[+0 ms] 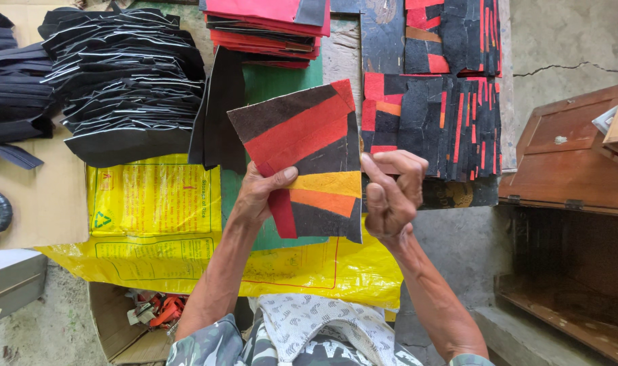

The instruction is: The person repeatedly picks up black and red patterned shoe parts, rubs the edges with a small stone, and stacks them on the table. The person also handles plain black pieces in the same way.

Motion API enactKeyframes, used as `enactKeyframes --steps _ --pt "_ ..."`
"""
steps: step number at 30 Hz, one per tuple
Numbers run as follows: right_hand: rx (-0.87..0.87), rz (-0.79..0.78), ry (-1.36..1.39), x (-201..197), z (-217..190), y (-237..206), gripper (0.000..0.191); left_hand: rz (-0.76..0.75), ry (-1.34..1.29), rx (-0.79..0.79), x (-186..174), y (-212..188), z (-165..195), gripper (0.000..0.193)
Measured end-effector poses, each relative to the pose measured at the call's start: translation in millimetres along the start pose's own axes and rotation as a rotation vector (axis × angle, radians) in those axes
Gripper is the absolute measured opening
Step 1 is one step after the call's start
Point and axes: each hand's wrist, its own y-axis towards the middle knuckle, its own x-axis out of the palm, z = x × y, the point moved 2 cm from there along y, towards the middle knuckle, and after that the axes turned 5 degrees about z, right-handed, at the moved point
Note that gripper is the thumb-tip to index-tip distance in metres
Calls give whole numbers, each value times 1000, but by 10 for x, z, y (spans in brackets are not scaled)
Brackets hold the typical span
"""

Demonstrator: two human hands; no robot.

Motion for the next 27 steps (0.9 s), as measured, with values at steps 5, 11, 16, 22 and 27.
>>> enactKeyframes --steps 5,11,16,22,27 --pt "172 22 186 4 44 -40 47 12 -3 -5 1 11 -12 38" --pt "75 -27 97 -5 14 -71 49 -16 -20 19 -40 44 -44 32" --pt "142 -88 240 -8 0 -116 53 19 -10 14 -71 36 -65 32" --pt "131 -210 170 85 132 -53 57 -12 -47 -34 -65 25 -100 46" --pt "117 -203 114 46 216 40 58 -39 -32 -113 -66 -12 -138 52"
